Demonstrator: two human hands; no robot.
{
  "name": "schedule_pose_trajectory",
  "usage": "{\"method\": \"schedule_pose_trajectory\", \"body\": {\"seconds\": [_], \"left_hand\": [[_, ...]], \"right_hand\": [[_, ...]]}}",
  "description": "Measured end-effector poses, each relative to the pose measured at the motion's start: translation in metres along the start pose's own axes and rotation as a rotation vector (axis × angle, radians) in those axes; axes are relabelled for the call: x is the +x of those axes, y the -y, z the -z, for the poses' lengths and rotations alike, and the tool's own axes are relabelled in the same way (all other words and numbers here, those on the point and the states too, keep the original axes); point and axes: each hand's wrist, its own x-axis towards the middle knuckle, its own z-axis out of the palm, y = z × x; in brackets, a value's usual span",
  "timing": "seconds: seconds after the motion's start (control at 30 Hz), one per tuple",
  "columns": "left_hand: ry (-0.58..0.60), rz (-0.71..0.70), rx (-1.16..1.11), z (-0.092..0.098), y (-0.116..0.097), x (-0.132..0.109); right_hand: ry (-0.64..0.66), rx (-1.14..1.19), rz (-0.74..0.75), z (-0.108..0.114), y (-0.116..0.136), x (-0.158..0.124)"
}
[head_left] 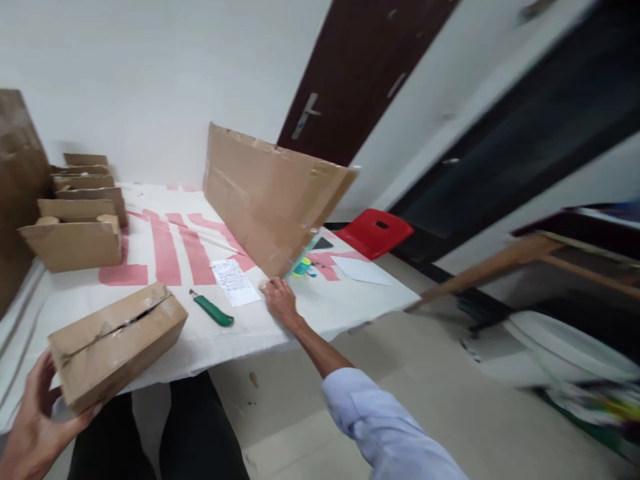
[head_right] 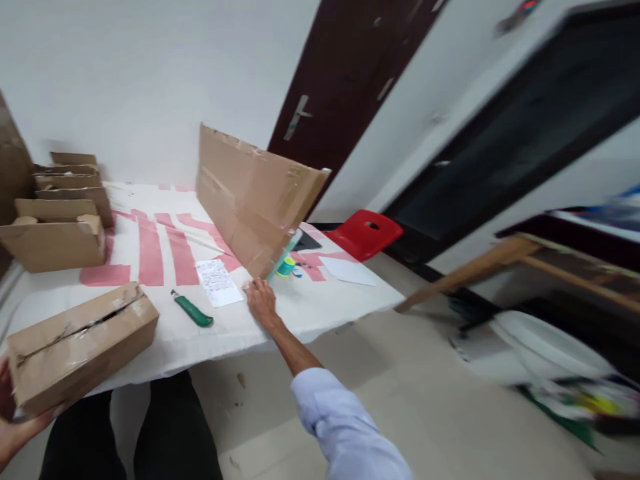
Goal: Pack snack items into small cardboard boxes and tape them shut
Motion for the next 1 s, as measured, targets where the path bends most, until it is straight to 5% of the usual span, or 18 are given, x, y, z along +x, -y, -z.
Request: {"method": "schedule_pose_trajectory", "body": {"seconds": [0.17,0.33,0.43,0.6,0.8,1.0], "left_hand": [[-0.002,0.046,-0.038,-0.01,-0.048,-0.019],[-0.065,-0.006,-0.004,-0.01,-0.055,-0.031],[-0.095,-0.046,-0.022,-0.013,-0.057,-0.036],[-0.11,-0.045,-0.037,-0.018,-0.065,-0.038],[-0.112,-0.088,-0.011,-0.019,-0.072,-0.036],[-0.057,-0.104,0.007,-0.01,-0.065,-0.037]], "right_hand": [[0.029,0.006,0.074,0.005,-0.009,-0.025],[-0.018,-0.027,0.086,-0.009,-0.045,-0.033],[-0.107,0.013,0.111,-0.005,-0.036,-0.033],[-0.174,0.287,0.241,0.025,0.049,-0.026],[-0.073,0.669,0.444,0.074,0.179,-0.044],[0.054,0.77,0.606,0.102,0.242,-0.058]]}}
